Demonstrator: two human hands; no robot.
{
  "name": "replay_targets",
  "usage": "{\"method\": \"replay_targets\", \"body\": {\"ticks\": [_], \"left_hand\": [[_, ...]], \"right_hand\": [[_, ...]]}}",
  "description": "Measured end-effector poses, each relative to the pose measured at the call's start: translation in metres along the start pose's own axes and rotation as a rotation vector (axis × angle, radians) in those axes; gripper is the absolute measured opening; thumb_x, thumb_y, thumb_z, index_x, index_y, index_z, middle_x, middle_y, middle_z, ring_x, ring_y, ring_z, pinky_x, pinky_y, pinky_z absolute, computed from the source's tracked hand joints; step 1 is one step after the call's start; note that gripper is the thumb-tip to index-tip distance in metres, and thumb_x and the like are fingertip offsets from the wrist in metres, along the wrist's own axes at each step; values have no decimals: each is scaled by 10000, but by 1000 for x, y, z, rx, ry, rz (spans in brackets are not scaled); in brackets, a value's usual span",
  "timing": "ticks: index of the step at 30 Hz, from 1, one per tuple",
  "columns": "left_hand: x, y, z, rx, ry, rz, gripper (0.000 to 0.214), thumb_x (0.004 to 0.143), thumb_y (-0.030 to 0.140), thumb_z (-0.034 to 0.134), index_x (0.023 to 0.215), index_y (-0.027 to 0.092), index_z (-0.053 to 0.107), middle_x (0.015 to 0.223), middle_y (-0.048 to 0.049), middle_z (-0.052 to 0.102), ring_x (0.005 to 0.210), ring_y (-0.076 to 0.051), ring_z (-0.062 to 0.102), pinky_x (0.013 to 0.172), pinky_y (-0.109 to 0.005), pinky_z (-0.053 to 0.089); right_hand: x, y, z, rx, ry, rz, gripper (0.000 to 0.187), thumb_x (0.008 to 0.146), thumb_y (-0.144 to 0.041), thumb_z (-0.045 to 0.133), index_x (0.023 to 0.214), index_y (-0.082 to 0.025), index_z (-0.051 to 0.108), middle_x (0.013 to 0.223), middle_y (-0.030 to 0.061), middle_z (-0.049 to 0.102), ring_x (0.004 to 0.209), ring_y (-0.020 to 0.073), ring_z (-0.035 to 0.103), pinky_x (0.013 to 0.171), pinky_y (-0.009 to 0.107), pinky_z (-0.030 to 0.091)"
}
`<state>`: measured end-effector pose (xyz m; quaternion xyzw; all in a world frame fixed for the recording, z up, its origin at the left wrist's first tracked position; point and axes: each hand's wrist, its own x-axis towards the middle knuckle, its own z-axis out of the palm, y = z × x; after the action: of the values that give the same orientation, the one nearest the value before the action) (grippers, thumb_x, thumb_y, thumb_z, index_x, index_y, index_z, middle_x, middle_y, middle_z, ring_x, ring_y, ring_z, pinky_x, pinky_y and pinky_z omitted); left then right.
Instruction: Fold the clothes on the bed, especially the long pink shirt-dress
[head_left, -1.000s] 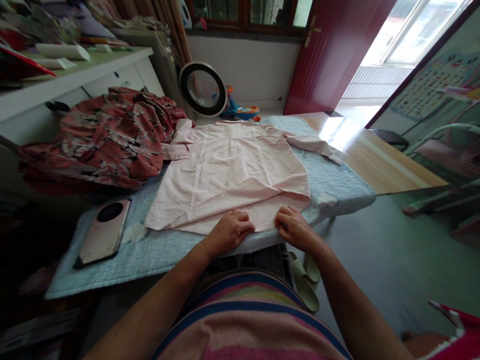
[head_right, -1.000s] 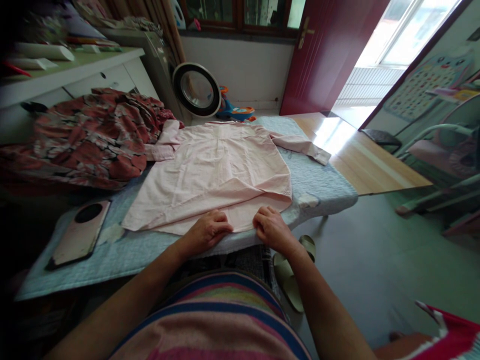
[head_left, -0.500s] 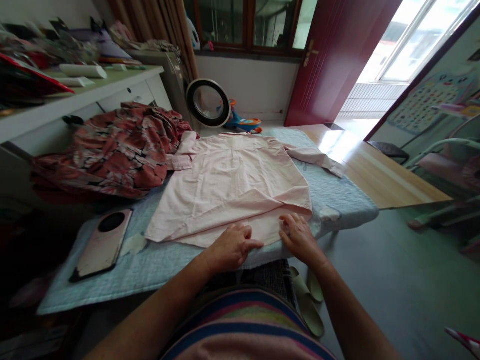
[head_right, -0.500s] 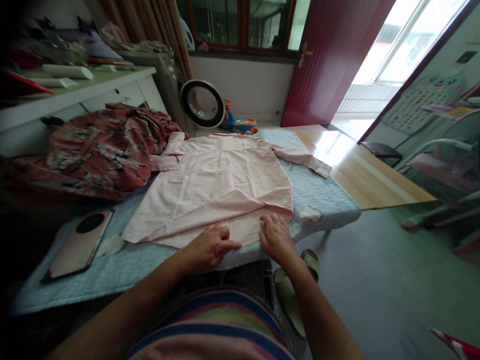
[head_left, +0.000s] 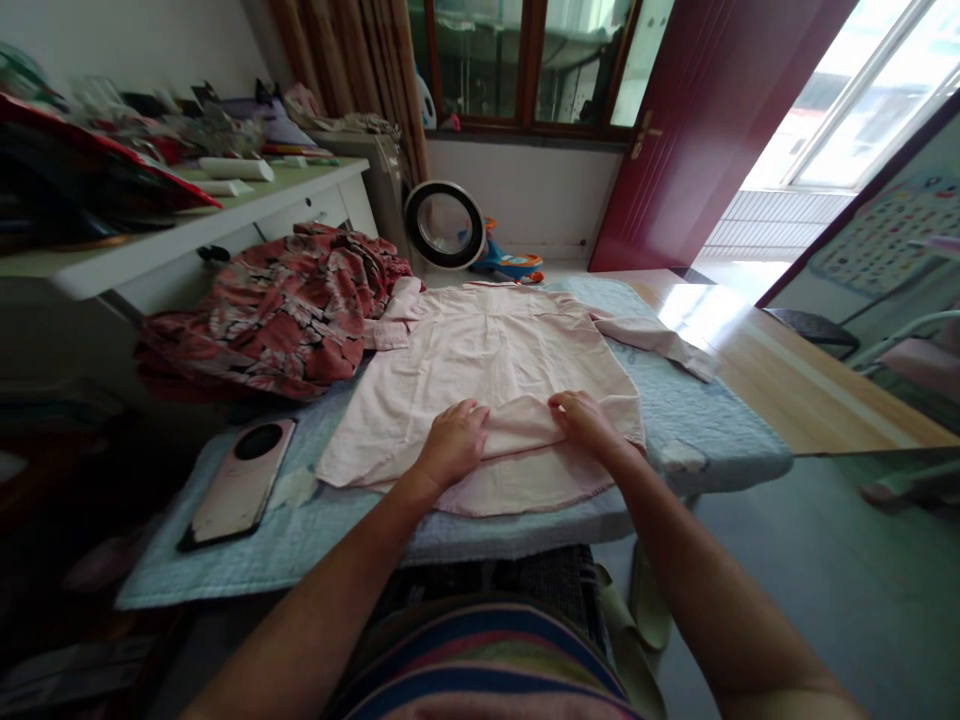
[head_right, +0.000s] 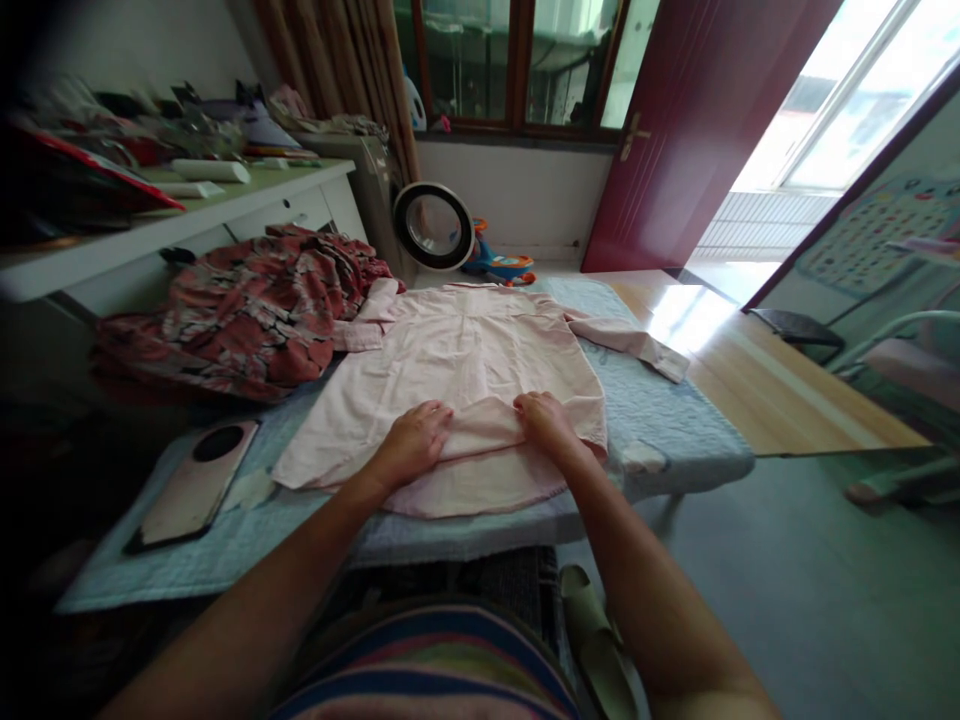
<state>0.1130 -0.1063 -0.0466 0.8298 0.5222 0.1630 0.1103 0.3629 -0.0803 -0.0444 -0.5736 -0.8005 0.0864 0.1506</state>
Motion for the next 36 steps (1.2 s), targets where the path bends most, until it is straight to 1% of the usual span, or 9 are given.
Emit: {"method": "replay_targets", "body": {"ticks": [3, 5, 7, 11, 15, 18, 23, 29, 36], "left_hand": [[4, -6, 5, -22, -67, 1, 472, 793, 137, 608, 1259, 177, 545, 1193, -108, 631, 1094, -225, 591, 979, -360, 454], [2, -5, 6, -64, -67, 23, 545, 761, 108, 610, 1292, 184, 517, 1201, -97, 631, 1100, -220, 590, 980, -347, 455], [-4, -2, 6, -92, -48, 46, 527, 754, 77, 583, 1267, 188, 533, 1189, -87, 636, 1091, -217, 588, 977, -347, 456], [-19, 7, -1, -78, -90, 141, 340, 771, 42, 530, 1057, 197, 629, 1026, -63, 656, 996, -212, 594, 880, -324, 473], [-34, 15, -9, -37, -241, 261, 243, 776, 70, 554, 954, 211, 640, 942, -42, 637, 875, -190, 595, 750, -274, 457], [-43, 21, -14, -19, -334, 332, 134, 814, 141, 570, 899, 212, 646, 920, -39, 624, 821, -180, 586, 691, -258, 433], [-52, 30, -17, -101, -396, 395, 181, 842, 203, 592, 1006, 231, 662, 974, -36, 627, 826, -165, 588, 698, -239, 420], [-56, 33, -9, -196, -401, 380, 154, 856, 168, 539, 945, 211, 658, 882, -23, 617, 765, -143, 570, 680, -226, 403], [-55, 35, -2, -263, -416, 341, 94, 812, 175, 595, 876, 195, 660, 815, -7, 606, 714, -129, 555, 642, -214, 391]], "right_hand": [[1, 8, 1, 2, -52, 13, 235, 823, -99, 554, 992, -171, 701, 866, 68, 711, 825, 191, 612, 777, 281, 421], [-6, 13, -5, 50, -69, 19, 308, 799, -98, 559, 1069, -170, 687, 828, 45, 694, 804, 185, 600, 740, 272, 419], [-17, 17, -15, 108, -80, -5, 346, 767, -78, 555, 1077, -171, 680, 812, 30, 669, 788, 174, 581, 721, 262, 414], [-43, 23, -38, 150, -99, -91, 218, 731, -49, 531, 837, -178, 672, 787, 21, 606, 760, 157, 543, 720, 262, 409], [-70, 28, -47, 150, -119, -138, 270, 692, 13, 482, 757, -191, 645, 820, 22, 577, 808, 160, 539, 778, 275, 415], [-87, 29, -46, 132, -146, -133, 286, 692, 24, 481, 752, -192, 658, 843, 29, 585, 824, 166, 542, 803, 289, 414], [-106, 24, -46, 41, -181, -99, 248, 707, 11, 507, 673, -193, 643, 801, 32, 602, 798, 174, 545, 791, 296, 410], [-119, 14, -35, 258, -99, -64, 207, 802, -59, 495, 855, -180, 655, 868, 30, 616, 780, 142, 570, 733, 250, 427], [-122, 7, -23, 289, -130, -7, 77, 822, -151, 562, 785, -171, 627, 750, 2, 565, 651, 121, 508, 622, 233, 382]]}}
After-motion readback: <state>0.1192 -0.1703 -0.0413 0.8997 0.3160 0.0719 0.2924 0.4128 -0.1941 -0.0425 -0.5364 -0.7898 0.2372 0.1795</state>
